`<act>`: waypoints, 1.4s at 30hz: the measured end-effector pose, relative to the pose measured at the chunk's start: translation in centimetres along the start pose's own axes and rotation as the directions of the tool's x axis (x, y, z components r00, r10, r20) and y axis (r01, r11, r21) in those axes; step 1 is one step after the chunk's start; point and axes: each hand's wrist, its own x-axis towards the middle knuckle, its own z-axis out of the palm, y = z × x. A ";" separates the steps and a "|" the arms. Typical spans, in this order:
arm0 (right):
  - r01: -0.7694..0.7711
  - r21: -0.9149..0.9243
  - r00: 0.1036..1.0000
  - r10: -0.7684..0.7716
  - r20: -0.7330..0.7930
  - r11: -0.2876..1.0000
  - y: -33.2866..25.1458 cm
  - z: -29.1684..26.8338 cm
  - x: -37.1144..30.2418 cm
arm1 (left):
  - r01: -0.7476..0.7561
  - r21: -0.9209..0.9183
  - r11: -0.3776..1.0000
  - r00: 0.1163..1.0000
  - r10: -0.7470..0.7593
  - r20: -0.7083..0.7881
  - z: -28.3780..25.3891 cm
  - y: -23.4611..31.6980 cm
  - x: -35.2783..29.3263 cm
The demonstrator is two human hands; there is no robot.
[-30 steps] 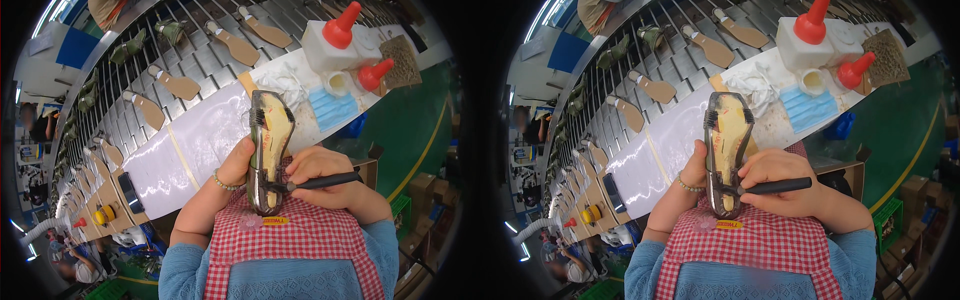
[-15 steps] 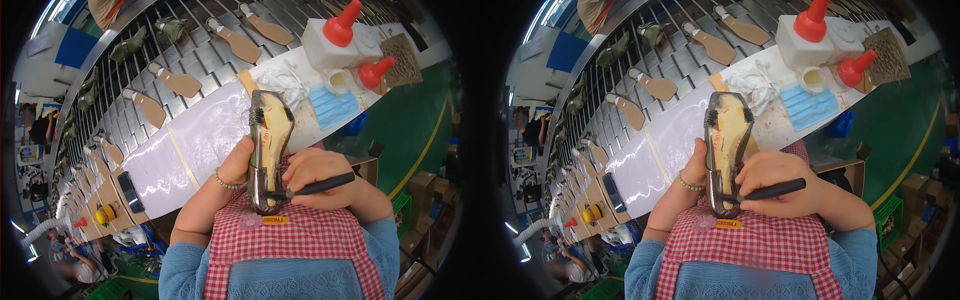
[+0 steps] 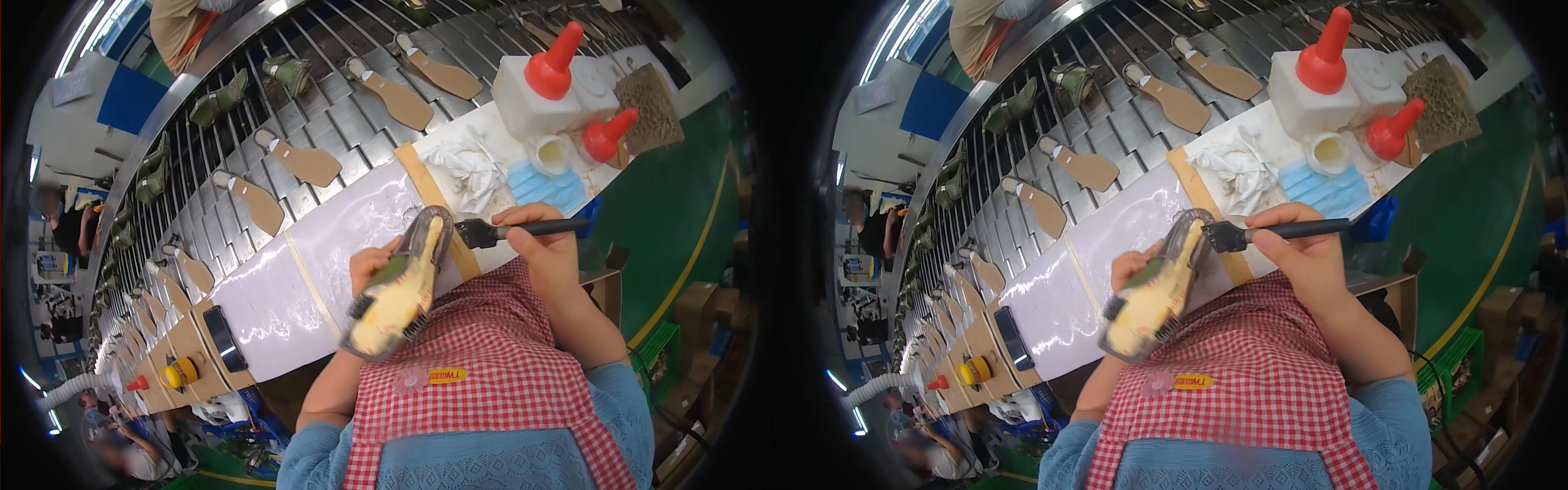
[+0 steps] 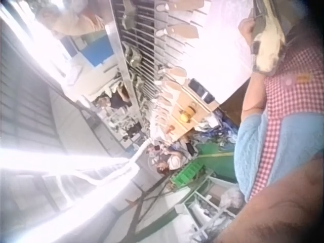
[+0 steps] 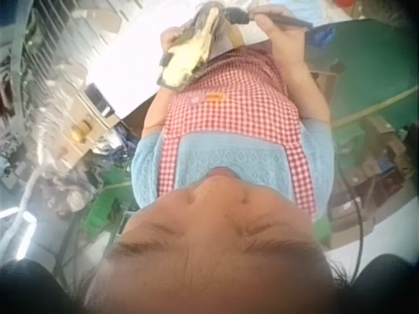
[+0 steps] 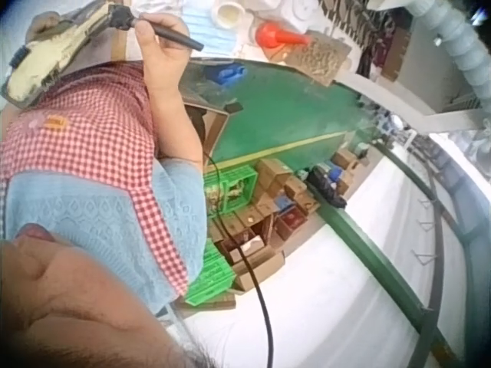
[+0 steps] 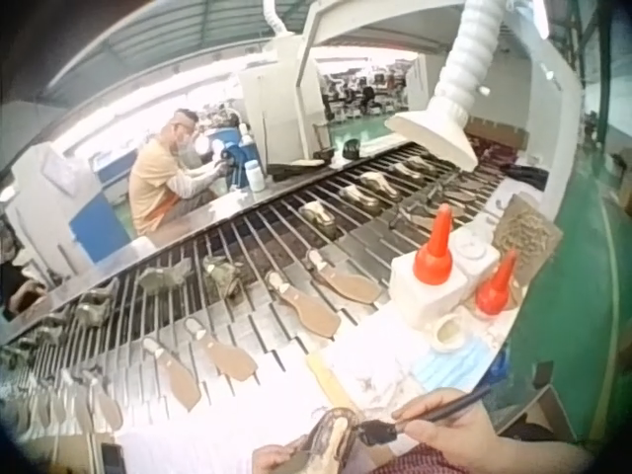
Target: Applying glue or adhesive to the bottom of shoe lasts and components using a brush.
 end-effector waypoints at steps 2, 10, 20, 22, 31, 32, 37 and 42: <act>-0.003 -0.051 0.999 0.005 0.035 0.999 1.4 0.0 0.2 | -0.093 0.059 0.994 0.996 0.094 -0.014 1.1 0.0 -1.2; -0.105 -0.158 0.990 0.119 0.081 0.982 3.3 0.4 0.7 | -0.072 0.103 0.992 0.997 0.069 0.030 0.7 0.1 -2.2; 0.260 -0.387 0.960 -0.195 0.199 0.885 3.5 0.8 0.4 | -0.065 0.165 0.984 0.994 0.049 0.098 -0.1 0.4 -2.9; 0.163 -0.324 0.966 -0.083 0.245 0.932 3.4 0.8 0.2 | -0.075 0.169 0.983 0.995 0.061 0.085 0.3 0.6 -2.5; -0.141 -0.289 0.941 0.219 0.259 0.947 1.0 1.6 0.1 | -0.146 0.238 0.960 0.987 0.126 0.095 -1.0 0.5 -2.4; -0.122 -0.272 0.943 0.197 0.268 0.954 0.8 1.6 0.2 | -0.189 0.289 0.938 0.980 0.164 0.109 -1.4 -0.1 -2.4; 0.229 -0.403 0.960 -0.136 0.245 0.886 2.8 1.2 -0.3 | 0.101 0.316 0.943 0.995 -0.093 -0.040 -2.5 -3.4 -5.2; 0.104 -0.334 0.933 0.024 0.359 0.937 1.6 1.8 -1.0 | 0.093 -0.207 0.974 0.975 -0.131 -0.180 -1.6 -2.1 -3.7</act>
